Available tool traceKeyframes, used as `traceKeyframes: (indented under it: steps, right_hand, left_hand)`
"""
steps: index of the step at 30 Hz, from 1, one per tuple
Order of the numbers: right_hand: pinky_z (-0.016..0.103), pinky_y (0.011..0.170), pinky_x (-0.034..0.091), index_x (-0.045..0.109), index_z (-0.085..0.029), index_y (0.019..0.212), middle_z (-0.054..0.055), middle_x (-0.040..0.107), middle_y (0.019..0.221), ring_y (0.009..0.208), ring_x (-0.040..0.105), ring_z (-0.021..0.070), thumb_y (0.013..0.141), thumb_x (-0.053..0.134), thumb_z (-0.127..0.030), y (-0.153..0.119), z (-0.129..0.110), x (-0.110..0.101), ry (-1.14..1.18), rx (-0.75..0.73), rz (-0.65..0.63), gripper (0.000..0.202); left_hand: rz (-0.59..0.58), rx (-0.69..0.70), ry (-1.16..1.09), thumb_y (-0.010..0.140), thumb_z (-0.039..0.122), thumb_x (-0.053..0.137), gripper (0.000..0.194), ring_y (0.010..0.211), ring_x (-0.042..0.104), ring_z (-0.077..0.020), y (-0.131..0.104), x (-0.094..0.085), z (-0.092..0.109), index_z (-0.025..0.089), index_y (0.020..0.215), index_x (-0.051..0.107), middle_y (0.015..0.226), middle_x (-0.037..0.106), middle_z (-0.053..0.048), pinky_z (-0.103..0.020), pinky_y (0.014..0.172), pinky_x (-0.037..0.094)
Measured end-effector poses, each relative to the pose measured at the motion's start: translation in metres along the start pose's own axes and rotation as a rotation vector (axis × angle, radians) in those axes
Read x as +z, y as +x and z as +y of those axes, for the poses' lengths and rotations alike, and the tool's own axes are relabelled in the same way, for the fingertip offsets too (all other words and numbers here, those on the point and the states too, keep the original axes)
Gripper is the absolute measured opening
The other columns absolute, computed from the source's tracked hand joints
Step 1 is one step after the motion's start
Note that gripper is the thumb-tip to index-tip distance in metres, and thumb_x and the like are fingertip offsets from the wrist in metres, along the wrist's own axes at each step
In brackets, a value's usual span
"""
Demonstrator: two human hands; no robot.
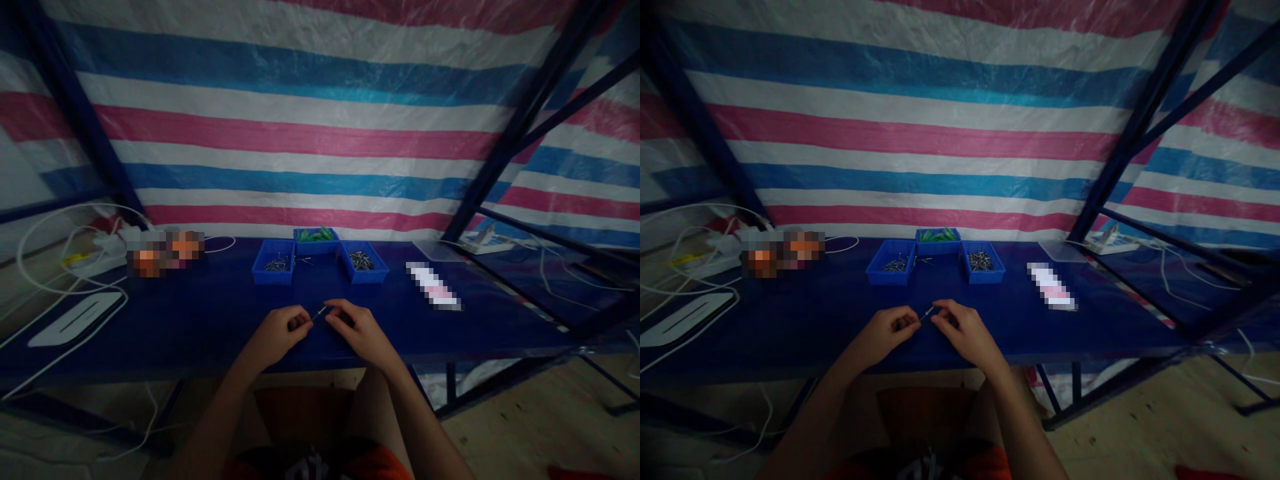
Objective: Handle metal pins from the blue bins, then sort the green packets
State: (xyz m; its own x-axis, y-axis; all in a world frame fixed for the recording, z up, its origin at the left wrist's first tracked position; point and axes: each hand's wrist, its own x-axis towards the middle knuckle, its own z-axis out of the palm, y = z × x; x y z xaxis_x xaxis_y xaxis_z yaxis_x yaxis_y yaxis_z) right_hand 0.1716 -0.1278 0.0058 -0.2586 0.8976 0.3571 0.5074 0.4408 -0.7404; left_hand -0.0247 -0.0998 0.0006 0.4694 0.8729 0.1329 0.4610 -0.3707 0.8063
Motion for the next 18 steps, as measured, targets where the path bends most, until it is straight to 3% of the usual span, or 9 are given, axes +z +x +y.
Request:
traceKeyframes:
  steps: [7,18]
  right_hand:
    - [0.024,0.074,0.044,0.064,-0.02,0.091,0.001,0.067,0.087,0.08,0.061,0.0137,0.087,0.05,-0.028,0.0015,0.0023,0.0002,-0.036,-0.069,-0.016,0.016]
    - [0.023,0.072,0.042,0.063,-0.019,0.089,0.001,0.066,0.084,0.078,0.061,0.013,0.088,0.05,-0.023,0.0018,0.0007,0.0009,-0.065,-0.068,-0.031,0.014]
  left_hand:
    - [0.019,0.01,0.025,0.076,0.027,0.055,0.011,0.056,0.046,-0.0096,-0.0006,-0.0012,0.0024,0.017,0.074,0.059,0.061,0.052,0.004,-0.02,0.055,0.036]
    - [0.054,0.02,0.009,0.075,0.028,0.056,0.012,0.056,0.047,-0.0095,-0.001,-0.0009,0.0002,0.017,0.071,0.058,0.06,0.052,0.004,-0.02,0.055,0.036]
